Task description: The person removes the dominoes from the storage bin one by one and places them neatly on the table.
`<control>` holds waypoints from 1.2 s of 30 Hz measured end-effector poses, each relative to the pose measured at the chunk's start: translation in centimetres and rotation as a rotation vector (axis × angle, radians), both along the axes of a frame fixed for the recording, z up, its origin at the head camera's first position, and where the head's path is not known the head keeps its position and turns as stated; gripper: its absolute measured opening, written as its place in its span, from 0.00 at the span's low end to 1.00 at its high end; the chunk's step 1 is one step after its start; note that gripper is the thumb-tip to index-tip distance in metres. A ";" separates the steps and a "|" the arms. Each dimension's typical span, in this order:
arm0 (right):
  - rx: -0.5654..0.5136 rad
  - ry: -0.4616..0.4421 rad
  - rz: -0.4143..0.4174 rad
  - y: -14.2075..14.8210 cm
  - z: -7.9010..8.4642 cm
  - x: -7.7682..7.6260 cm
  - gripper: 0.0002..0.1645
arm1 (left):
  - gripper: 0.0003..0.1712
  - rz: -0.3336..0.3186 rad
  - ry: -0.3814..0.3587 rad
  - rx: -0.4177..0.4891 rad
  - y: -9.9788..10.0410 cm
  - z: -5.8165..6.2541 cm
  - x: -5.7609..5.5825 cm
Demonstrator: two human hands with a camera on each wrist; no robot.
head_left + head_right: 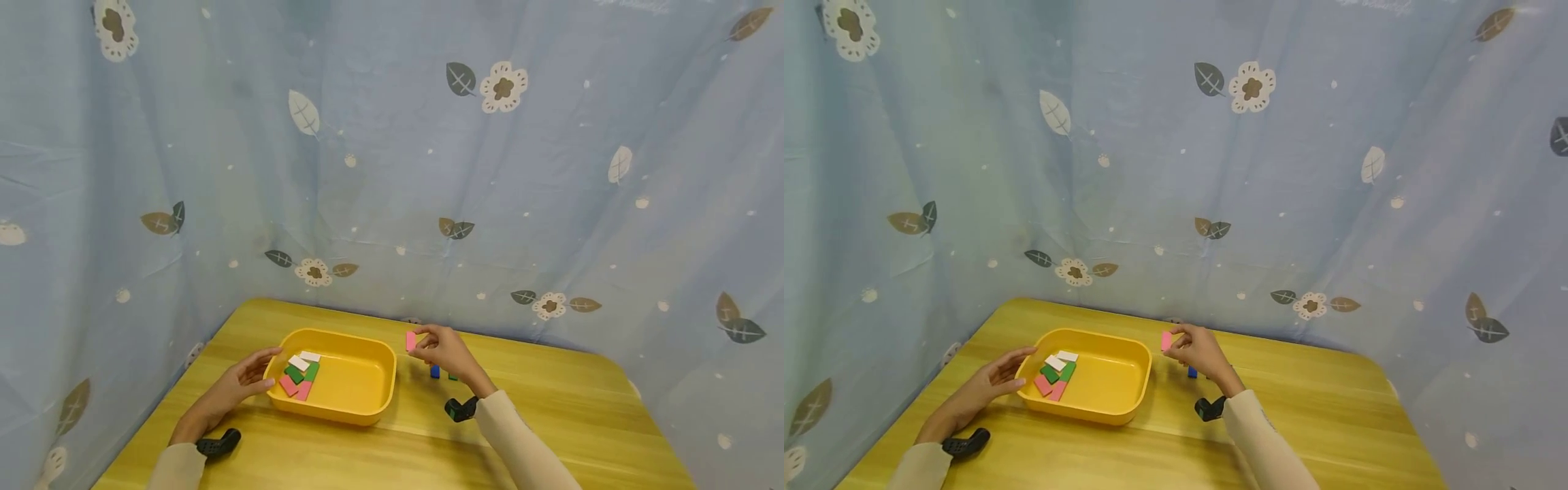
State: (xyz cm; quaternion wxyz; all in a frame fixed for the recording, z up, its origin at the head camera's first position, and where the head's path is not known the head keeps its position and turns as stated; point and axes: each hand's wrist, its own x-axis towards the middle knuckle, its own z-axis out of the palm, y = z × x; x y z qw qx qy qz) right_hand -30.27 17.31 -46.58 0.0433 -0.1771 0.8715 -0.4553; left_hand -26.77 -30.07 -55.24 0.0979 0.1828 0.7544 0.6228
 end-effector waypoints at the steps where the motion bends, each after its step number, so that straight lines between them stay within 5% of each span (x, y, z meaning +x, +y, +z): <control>1: 0.001 -0.005 -0.006 0.3 -0.2 0.1 0.32 | 0.36 0.002 -0.006 0.001 -0.1 0.0 0.1; 36: 0.047 -0.020 -0.255 11.8 -3.5 3.2 0.30 | 0.36 -0.006 0.021 -0.001 -0.2 -0.1 0.1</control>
